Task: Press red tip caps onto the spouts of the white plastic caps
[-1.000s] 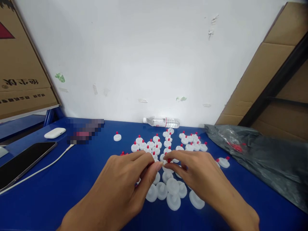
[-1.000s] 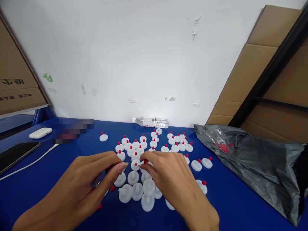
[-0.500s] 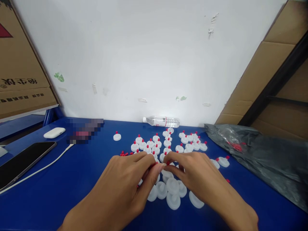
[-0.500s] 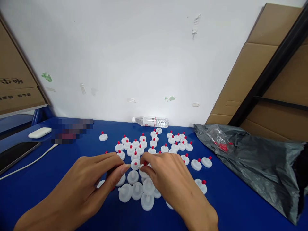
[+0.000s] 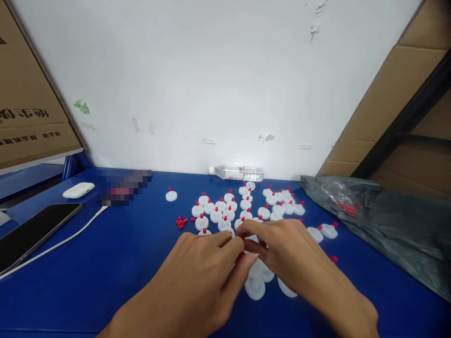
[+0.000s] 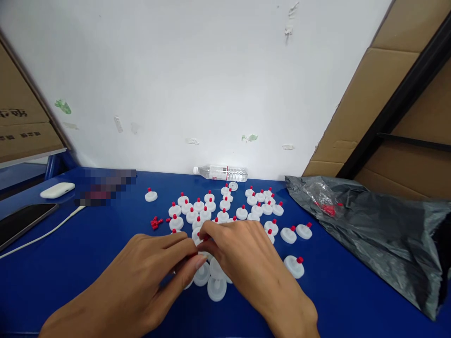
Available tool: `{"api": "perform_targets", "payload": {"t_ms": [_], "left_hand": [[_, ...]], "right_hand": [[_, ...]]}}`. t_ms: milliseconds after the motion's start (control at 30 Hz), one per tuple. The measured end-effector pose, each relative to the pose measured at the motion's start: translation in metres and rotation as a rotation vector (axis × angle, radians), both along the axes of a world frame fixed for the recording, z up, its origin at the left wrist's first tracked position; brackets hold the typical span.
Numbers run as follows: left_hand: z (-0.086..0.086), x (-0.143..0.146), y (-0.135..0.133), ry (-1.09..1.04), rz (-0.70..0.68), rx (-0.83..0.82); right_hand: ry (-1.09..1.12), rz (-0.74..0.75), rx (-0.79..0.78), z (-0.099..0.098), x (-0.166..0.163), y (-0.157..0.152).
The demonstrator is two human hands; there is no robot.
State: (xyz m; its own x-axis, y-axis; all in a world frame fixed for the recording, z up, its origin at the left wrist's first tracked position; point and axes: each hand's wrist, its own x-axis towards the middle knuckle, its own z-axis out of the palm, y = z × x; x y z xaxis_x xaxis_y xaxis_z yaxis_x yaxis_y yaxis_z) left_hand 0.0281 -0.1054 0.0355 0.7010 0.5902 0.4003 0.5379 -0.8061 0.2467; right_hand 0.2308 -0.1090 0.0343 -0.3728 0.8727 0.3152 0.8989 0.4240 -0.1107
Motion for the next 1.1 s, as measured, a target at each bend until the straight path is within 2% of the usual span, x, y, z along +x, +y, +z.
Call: {"api": "perform_targets", "payload": {"t_ms": [167,333,733,900,1000,1100], "left_hand": [[-0.005,0.003,-0.003,0.063,-0.043,-0.005],[-0.005,0.002,-0.003,0.095,-0.025,-0.021],[-0.003,0.001,0.002,-0.039,0.006,0.023],[-0.003,-0.005,0.004,-0.115,0.031,0.033],[0.0,-0.012,0.008,-0.16,0.083,0.026],[0.005,-0.018,0.011,-0.268,0.121,0.063]], "right_hand": [[0.02,0.027,-0.079,-0.001,-0.003,-0.002],[0.052,0.018,-0.1,0.002,-0.002,-0.001],[0.014,-0.015,-0.081,0.002,0.0,0.006],[0.055,0.017,0.118,-0.001,0.002,0.003],[0.135,-0.011,0.239,0.0,0.008,0.002],[0.179,-0.064,0.288,0.002,0.017,0.002]]}}
